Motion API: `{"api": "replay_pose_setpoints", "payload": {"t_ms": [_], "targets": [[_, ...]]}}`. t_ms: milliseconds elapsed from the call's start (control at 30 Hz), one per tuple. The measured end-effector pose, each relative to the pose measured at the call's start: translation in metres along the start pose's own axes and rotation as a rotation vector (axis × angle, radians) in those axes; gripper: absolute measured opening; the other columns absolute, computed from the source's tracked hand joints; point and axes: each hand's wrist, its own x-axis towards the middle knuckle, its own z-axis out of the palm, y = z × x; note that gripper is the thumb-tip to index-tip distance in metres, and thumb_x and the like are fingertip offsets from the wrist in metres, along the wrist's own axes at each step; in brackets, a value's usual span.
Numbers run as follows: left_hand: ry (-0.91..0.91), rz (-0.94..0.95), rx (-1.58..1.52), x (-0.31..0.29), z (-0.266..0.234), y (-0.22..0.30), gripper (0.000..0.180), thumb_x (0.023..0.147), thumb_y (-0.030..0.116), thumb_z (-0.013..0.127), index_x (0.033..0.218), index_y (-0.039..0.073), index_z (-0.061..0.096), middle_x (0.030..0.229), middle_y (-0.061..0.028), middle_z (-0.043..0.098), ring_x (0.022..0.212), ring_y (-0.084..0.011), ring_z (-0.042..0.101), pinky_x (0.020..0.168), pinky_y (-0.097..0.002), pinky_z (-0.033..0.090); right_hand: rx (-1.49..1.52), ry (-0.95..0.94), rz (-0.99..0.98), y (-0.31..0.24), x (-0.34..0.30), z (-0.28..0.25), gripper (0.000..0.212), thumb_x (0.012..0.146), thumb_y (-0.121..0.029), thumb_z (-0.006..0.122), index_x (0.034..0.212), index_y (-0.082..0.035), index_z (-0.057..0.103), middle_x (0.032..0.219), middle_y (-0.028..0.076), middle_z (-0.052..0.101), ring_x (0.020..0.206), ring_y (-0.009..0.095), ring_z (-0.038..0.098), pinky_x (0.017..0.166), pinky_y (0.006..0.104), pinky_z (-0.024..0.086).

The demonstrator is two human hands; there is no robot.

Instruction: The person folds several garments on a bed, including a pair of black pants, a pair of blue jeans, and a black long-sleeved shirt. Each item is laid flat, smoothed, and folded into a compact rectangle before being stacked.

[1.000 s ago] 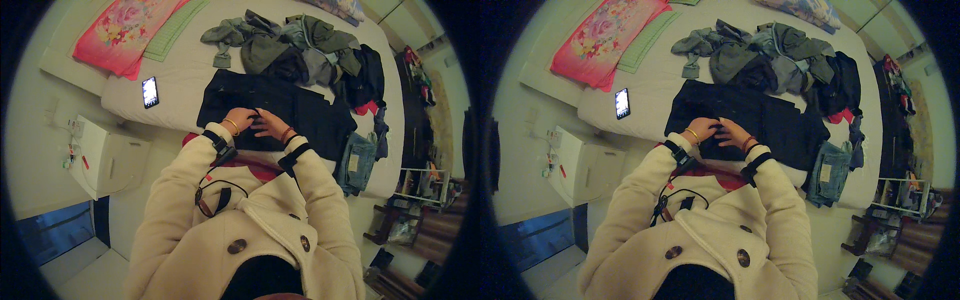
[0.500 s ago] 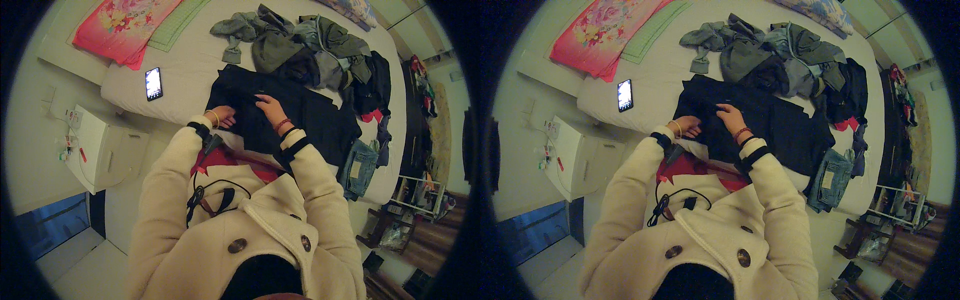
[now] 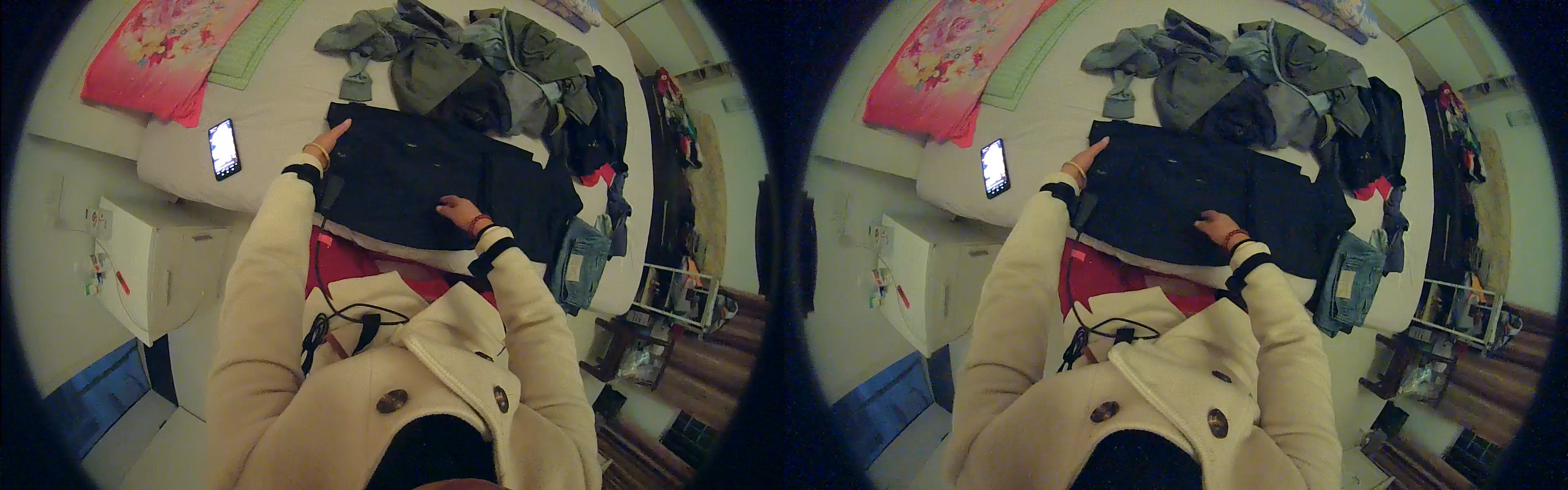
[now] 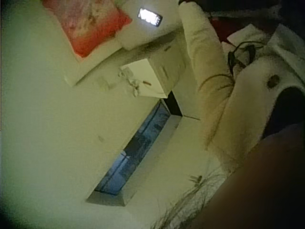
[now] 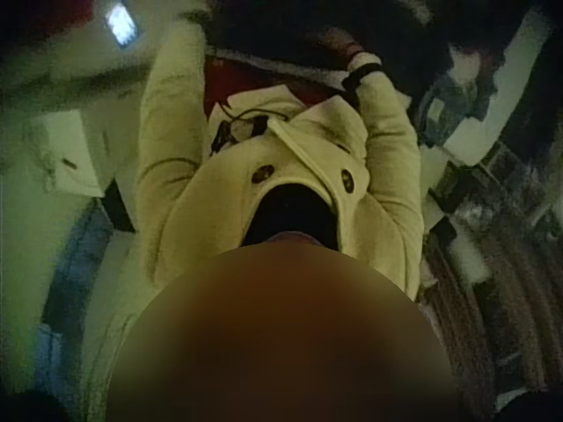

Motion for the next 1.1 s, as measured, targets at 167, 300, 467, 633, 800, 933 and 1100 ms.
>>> {"api": "replay_pose_setpoints", "payload": {"t_ms": [167,300,467,633,800,933,1100], "targets": [[0.176,0.151,0.139,0.021,-0.005,-0.002,0.033,0.074,0.027,0.062,0.093,0.0,0.057,0.078,-0.0078,0.062,0.064,-0.0193,0.059,0.061,-0.0298,0.049,-0.039,0.204,-0.065,0.035,0.002,-0.005,0.043,0.076,-0.025,0.056,0.11,0.0,0.049,0.108,0.016,0.053,0.096,0.027,0.052,0.083,0.0314,0.041],[0.123,0.292,0.039,0.001,-0.015,0.006,0.033,0.074,0.023,0.061,0.097,0.001,0.054,0.081,-0.0075,0.06,0.068,-0.0199,0.058,0.063,-0.0308,0.048,-0.087,0.387,-0.104,0.03,0.0,-0.007,0.043,0.074,-0.025,0.057,0.112,-0.005,0.048,0.113,0.018,0.047,0.103,0.032,0.046,0.088,0.0351,0.037],[0.073,0.353,0.162,-0.025,-0.018,0.009,0.045,0.075,0.026,0.06,0.11,0.003,0.045,0.096,-0.0079,0.056,0.081,-0.0192,0.056,0.07,-0.0331,0.047,-0.068,0.466,-0.078,0.034,0.009,-0.015,0.049,0.073,-0.026,0.057,0.116,-0.007,0.045,0.122,0.021,0.039,0.11,0.035,0.039,0.093,0.0373,0.033],[-0.104,0.027,0.241,-0.05,-0.047,-0.026,0.049,0.072,0.021,0.063,0.112,0.001,0.044,0.101,-0.01,0.055,0.089,-0.021,0.054,0.079,-0.0338,0.044,-0.046,0.342,-0.015,0.045,0.021,-0.016,0.056,0.071,-0.033,0.058,0.12,-0.009,0.042,0.127,0.022,0.031,0.116,0.035,0.033,0.096,0.0373,0.03],[0.034,0.106,0.489,-0.047,-0.063,-0.052,0.044,0.069,0.016,0.065,0.105,-0.003,0.049,0.1,-0.0119,0.056,0.091,-0.0214,0.054,0.081,-0.0319,0.042,-0.121,0.327,0.002,0.046,0.022,-0.015,0.06,0.07,-0.034,0.06,0.121,-0.01,0.04,0.129,0.021,0.028,0.117,0.034,0.033,0.096,0.037,0.029],[0.523,0.182,0.973,-0.036,-0.047,-0.042,0.046,0.066,0.019,0.067,0.103,-0.002,0.051,0.099,-0.013,0.057,0.088,-0.0219,0.055,0.078,-0.0322,0.043,-0.09,0.367,-0.016,0.031,0.017,-0.02,0.058,0.07,-0.031,0.06,0.12,-0.009,0.041,0.128,0.021,0.031,0.115,0.035,0.034,0.094,0.037,0.031],[0.352,0.256,0.573,-0.054,-0.026,-0.036,0.047,0.065,0.021,0.068,0.102,0.0,0.051,0.099,-0.0149,0.057,0.085,-0.0226,0.057,0.076,-0.0332,0.045,-0.111,0.4,-0.419,-0.019,0.001,0.014,0.06,0.07,-0.025,0.06,0.123,-0.011,0.035,0.126,0.019,0.033,0.111,0.036,0.038,0.09,0.0378,0.036]]}}
